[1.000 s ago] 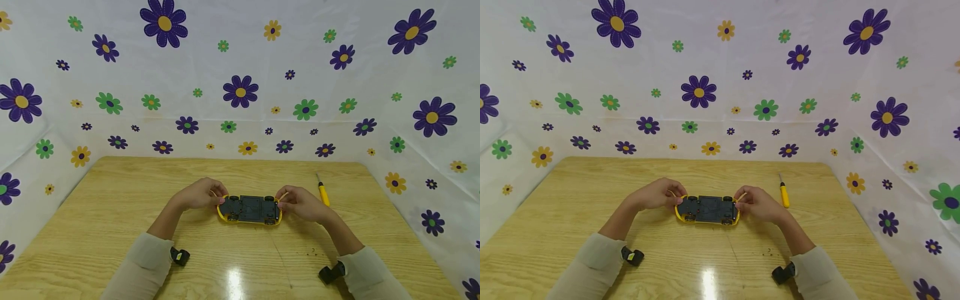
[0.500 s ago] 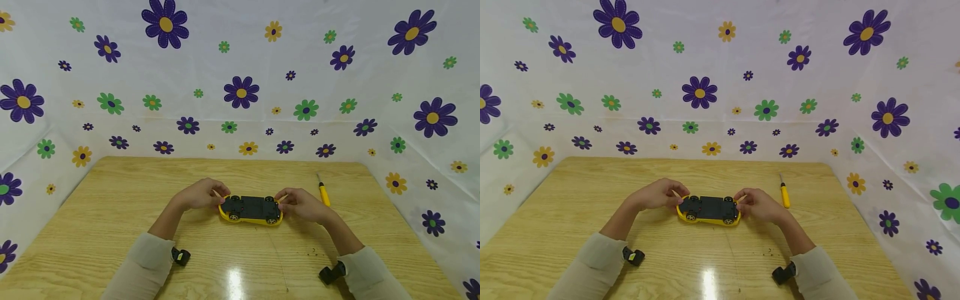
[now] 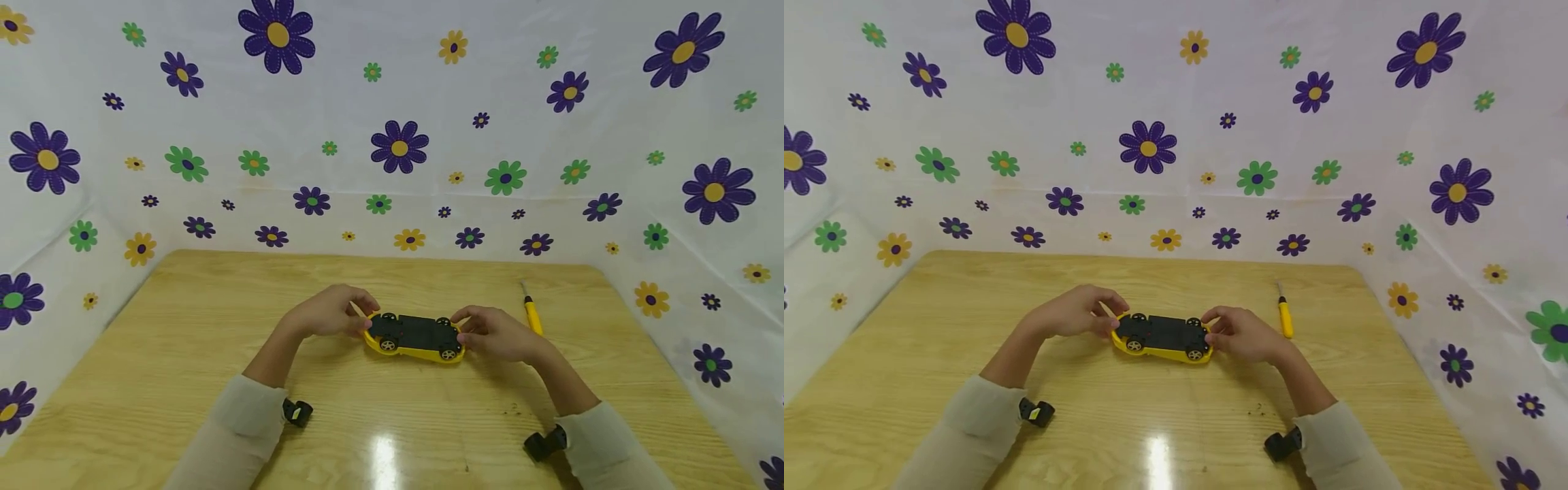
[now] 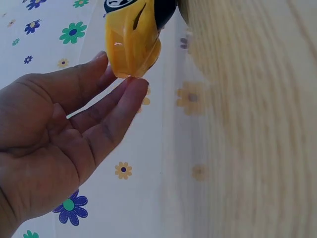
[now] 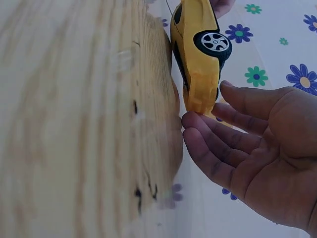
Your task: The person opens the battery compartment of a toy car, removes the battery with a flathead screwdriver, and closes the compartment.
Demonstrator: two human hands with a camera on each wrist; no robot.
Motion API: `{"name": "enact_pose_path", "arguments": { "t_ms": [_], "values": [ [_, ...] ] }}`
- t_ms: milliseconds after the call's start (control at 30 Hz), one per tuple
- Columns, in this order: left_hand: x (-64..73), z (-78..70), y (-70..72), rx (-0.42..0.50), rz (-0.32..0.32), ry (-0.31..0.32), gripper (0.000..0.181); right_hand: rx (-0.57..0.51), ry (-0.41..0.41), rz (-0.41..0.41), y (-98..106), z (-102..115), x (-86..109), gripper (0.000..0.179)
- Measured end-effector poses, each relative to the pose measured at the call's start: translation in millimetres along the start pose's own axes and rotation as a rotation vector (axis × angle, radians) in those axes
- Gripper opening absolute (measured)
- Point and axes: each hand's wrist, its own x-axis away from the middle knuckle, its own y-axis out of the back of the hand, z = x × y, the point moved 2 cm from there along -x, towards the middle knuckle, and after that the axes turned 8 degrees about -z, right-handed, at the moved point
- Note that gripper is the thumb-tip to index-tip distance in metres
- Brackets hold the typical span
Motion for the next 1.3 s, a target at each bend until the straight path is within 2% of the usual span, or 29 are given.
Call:
{"name": "enact_pose_path", "arguments": {
  "t_ms": [167,467,633,733,867,1067,1300],
  "values": [
    [-1.0,-5.8,0.9,-0.131,-0.017,-0.060,0.031,0.062,0.013,0.000,6.6,3.1,3.1,0.033],
    [-3.8,-15.5,1.0,-0.299,-0.045,-0.109,0.031,0.174,0.118,-0.017,13.2,13.1,2.9,0.033],
    [-4.7,-15.7,-3.1,-0.355,-0.051,-0.129,0.030,0.202,0.156,0.000,8.8,23.6,0.3,0.035],
    [-2.1,-16.6,-6.2,-0.398,-0.060,-0.160,0.031,0.235,0.176,-0.021,4.0,25.8,-0.5,0.033],
    [0.7,-15.5,-11.8,-0.517,-0.063,-0.201,0.034,0.278,0.223,-0.062,-2.1,27.2,0.5,0.033],
    [4.4,-10.0,-19.8,-0.749,-0.021,-0.328,0.049,0.320,0.291,-0.034,-9.1,29.1,3.3,0.036],
    [7.7,-12.5,-24.3,-0.815,0.017,-0.446,0.053,0.372,0.357,0.008,-12.3,29.0,5.0,0.037]
  ]
}}
